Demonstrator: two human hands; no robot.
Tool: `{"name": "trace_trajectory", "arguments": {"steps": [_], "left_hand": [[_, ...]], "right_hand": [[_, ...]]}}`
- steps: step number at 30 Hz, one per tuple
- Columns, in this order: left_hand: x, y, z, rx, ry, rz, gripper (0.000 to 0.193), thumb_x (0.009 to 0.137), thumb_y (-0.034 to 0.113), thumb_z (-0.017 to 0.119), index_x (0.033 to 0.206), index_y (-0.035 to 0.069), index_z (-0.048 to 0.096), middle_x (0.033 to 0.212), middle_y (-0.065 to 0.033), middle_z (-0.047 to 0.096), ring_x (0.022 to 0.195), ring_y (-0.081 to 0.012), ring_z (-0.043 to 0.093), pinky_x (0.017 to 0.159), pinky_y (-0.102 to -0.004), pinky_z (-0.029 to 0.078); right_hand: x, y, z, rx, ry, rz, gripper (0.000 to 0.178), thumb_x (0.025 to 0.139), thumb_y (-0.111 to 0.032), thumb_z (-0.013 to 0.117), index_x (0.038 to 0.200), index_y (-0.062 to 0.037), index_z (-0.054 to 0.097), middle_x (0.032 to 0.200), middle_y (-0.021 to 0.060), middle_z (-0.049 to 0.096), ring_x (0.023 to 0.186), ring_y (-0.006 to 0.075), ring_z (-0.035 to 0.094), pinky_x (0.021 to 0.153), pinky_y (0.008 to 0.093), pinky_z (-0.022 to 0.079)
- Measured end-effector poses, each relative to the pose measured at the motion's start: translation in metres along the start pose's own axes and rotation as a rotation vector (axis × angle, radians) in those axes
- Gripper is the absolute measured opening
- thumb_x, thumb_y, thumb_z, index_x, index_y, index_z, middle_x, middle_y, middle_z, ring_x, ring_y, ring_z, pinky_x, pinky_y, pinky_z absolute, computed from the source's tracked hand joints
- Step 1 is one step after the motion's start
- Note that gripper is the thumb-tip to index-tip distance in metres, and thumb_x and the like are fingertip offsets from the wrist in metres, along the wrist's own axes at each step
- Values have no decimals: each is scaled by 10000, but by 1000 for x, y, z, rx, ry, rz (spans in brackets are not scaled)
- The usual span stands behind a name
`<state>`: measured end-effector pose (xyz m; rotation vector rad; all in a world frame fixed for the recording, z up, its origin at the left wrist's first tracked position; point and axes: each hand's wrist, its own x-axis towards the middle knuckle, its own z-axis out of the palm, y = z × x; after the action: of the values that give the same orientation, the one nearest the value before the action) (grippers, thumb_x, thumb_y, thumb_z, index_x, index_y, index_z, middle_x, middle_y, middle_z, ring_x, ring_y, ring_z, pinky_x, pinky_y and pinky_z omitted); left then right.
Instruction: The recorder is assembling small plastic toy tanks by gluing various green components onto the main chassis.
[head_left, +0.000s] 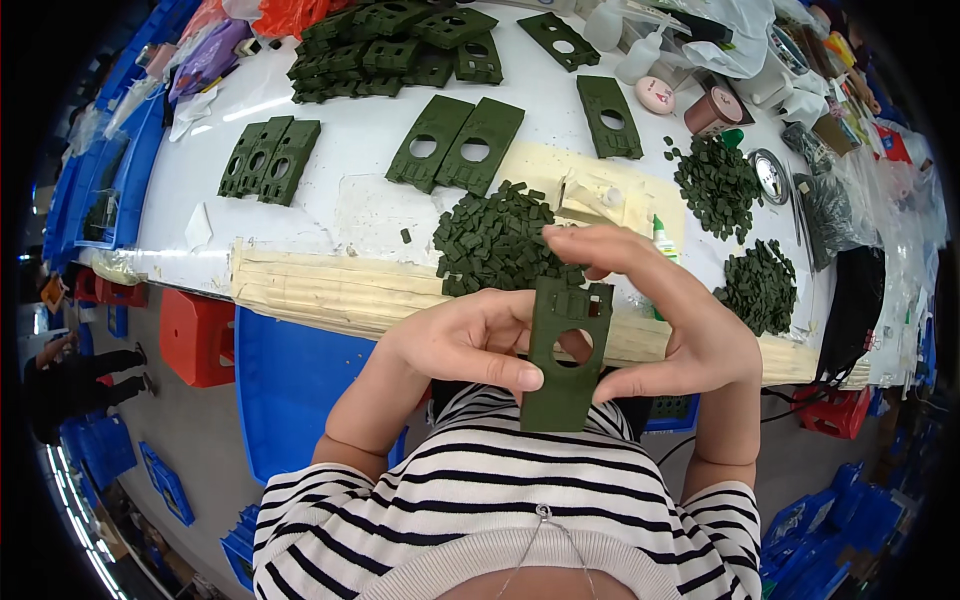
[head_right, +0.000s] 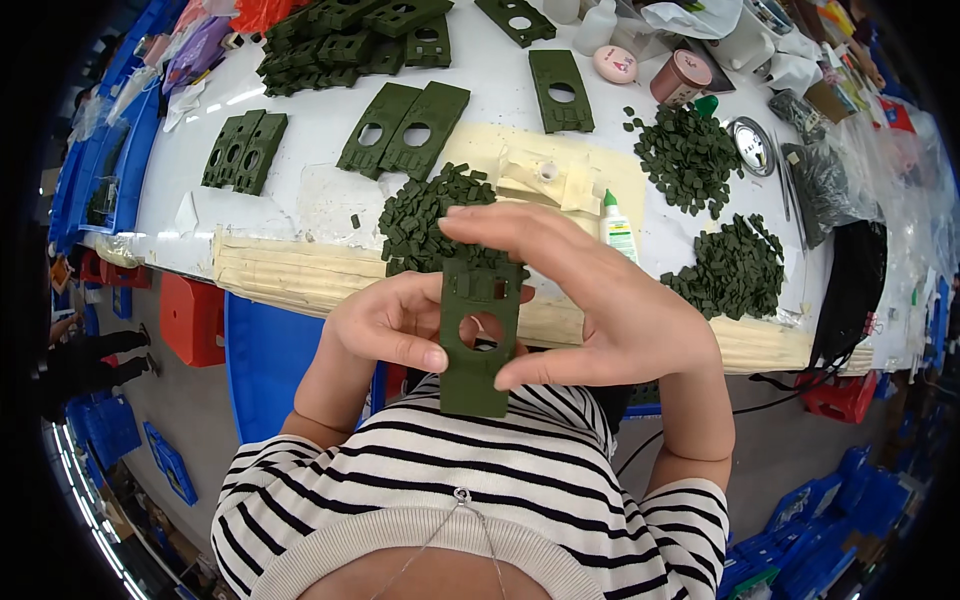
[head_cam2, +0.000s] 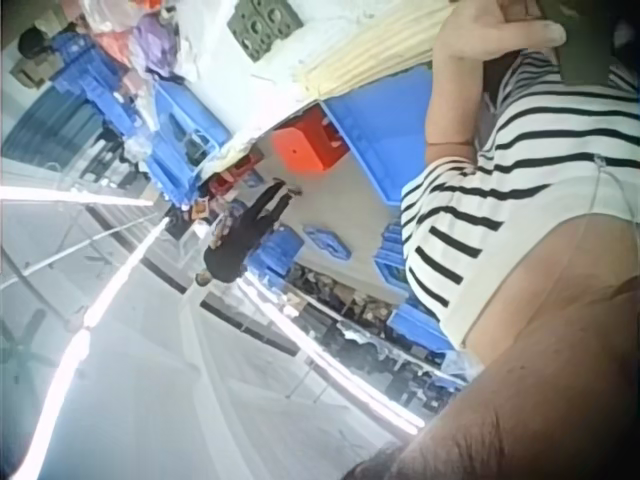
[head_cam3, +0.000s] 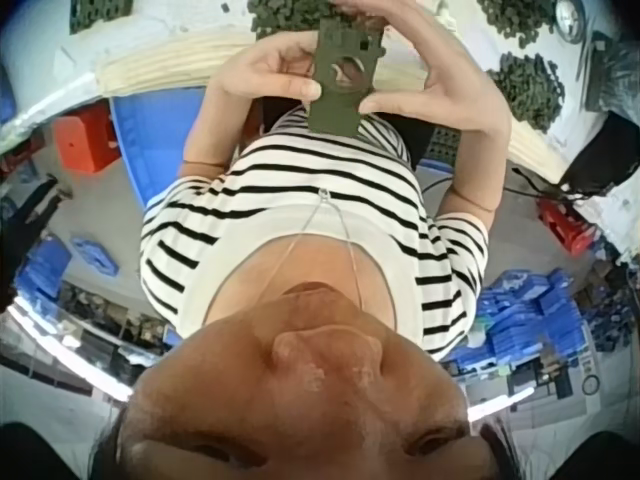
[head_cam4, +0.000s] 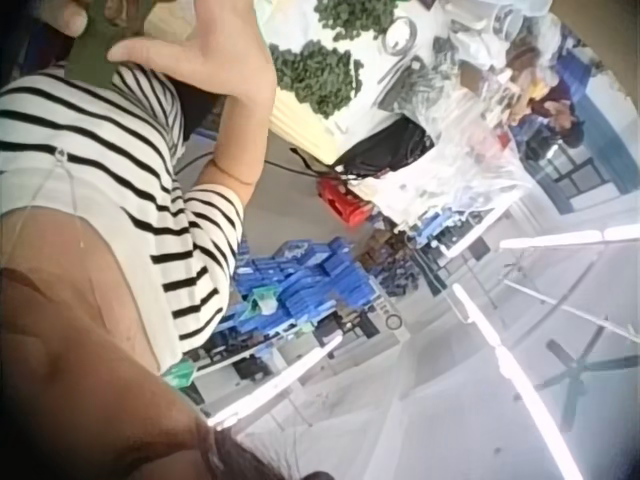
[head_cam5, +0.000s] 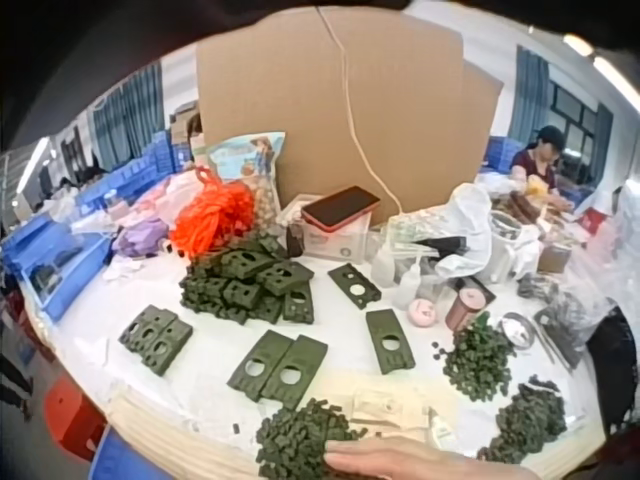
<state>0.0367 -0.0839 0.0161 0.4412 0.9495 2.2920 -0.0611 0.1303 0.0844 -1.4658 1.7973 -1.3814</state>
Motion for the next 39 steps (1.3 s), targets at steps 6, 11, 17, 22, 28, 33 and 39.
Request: {"name": "trace_trajectory", "arguments": {"steps": [6,11,17,22,28,33,39], "left_hand": [[0,2,-9,-67,-115,-36,496,940,292,569,1234,-104,520,1157,-163,599,1086,-207,580,941,-336,459],[7,-4,12,-20,339,72,642,932,400,561,1350,-66,421,1226,-167,556,1022,-200,585,875,-317,494],[24,-18,33,213,443,290,907,766,338,802,1433,12,281,1346,-197,461,1196,-330,528,980,-471,491],[24,-22,26,146,329,327,815,824,231,744,1440,-22,273,1407,-229,393,1243,-315,483,947,-426,522],[18,-14,20,0,349,322,797,907,257,609,1491,3,128,1411,-274,365,1240,-414,483,861,-480,572],[20,-11,20,-72,325,337,764,938,219,535,1510,43,59,1425,-271,347,1233,-424,485,863,-497,568],[16,-10,18,-132,288,350,685,979,136,425,1522,95,10,1457,-261,312,1269,-429,447,932,-509,527]], "right_hand": [[1,11,-6,-22,-8,-98,687,653,-278,859,1223,5,599,1154,130,640,1061,269,586,894,390,450],[-15,-1,13,-120,369,9,695,614,-279,873,1199,-34,588,1056,82,632,928,236,585,817,349,460],[-27,-4,27,-362,490,14,691,637,-305,860,1202,-38,563,1039,78,614,934,266,555,840,360,429],[-50,-17,15,-365,532,111,755,619,-328,873,1233,-26,556,1043,108,600,946,272,566,847,359,447],[-111,10,-45,-860,844,644,123,777,-74,729,826,-6,639,744,76,611,751,213,569,714,346,448],[-118,28,-45,-1050,664,684,101,769,-60,709,777,-19,618,717,72,600,720,254,538,685,382,425],[-119,31,-45,-1090,579,680,74,801,-17,674,802,16,608,728,103,609,712,241,556,685,351,445]]}}
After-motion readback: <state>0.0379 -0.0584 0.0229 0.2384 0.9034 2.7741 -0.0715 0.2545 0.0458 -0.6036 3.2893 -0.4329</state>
